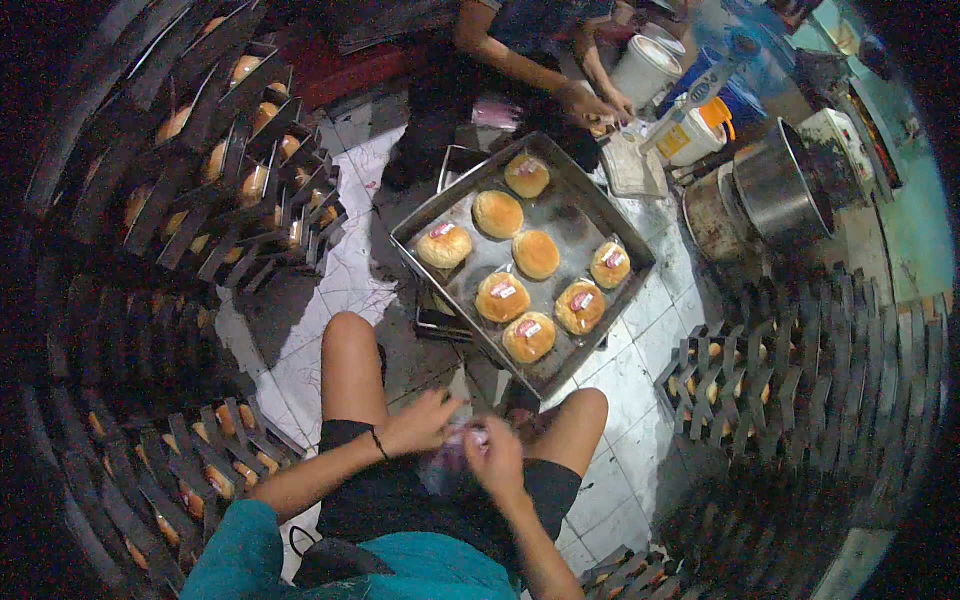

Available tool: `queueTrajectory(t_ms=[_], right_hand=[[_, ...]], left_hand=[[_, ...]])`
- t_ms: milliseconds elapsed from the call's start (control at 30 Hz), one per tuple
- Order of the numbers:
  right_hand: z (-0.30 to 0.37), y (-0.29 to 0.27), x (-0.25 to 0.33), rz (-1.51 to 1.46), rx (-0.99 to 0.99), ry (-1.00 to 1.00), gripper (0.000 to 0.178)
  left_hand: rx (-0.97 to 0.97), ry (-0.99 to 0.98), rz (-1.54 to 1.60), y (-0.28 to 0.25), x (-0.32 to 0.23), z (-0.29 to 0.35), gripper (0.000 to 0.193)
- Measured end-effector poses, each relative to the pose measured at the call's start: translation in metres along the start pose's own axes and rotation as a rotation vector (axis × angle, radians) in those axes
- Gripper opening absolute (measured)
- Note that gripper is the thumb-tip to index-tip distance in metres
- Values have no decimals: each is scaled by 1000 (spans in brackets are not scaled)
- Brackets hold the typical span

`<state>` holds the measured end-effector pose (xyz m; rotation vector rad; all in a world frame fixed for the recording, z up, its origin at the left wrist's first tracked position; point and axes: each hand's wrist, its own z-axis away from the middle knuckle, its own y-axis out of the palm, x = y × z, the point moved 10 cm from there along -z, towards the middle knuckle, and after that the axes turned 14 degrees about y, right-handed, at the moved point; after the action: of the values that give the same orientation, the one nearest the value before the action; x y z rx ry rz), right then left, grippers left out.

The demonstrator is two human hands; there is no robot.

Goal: The person sits on the floor and repeatedly picks round buns from a metal tray, places each into a clear plastic bag, and sets the packaged buns back onto the tray. Another person nearby also packages buns in the same manner.

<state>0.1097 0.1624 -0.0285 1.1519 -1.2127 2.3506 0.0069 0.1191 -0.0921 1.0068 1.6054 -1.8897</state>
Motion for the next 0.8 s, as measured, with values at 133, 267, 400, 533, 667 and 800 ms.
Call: queueTrajectory(t_ms=[133,267,400,533,667,800], right_hand=[[81,50,-21,533,-62,-283,28],[83,87,-64,691,117,-164,39],[99,92,-55,754,110,-427,39],[111,98,-69,873,119,-371,36],[103,96,-84,655,427,-178,25],[58,-33,-71,386,9,75,22]], left_hand=[[186,24,-97,59,-15,26,63],[155,15,-172,64,-9,27,57],[184,11,-177,64,-14,33,44],[122,-35,-236,50,-26,41,41],[59,-32,-235,30,-34,42,45],[-406,116,7,-28,-47,35,39]])
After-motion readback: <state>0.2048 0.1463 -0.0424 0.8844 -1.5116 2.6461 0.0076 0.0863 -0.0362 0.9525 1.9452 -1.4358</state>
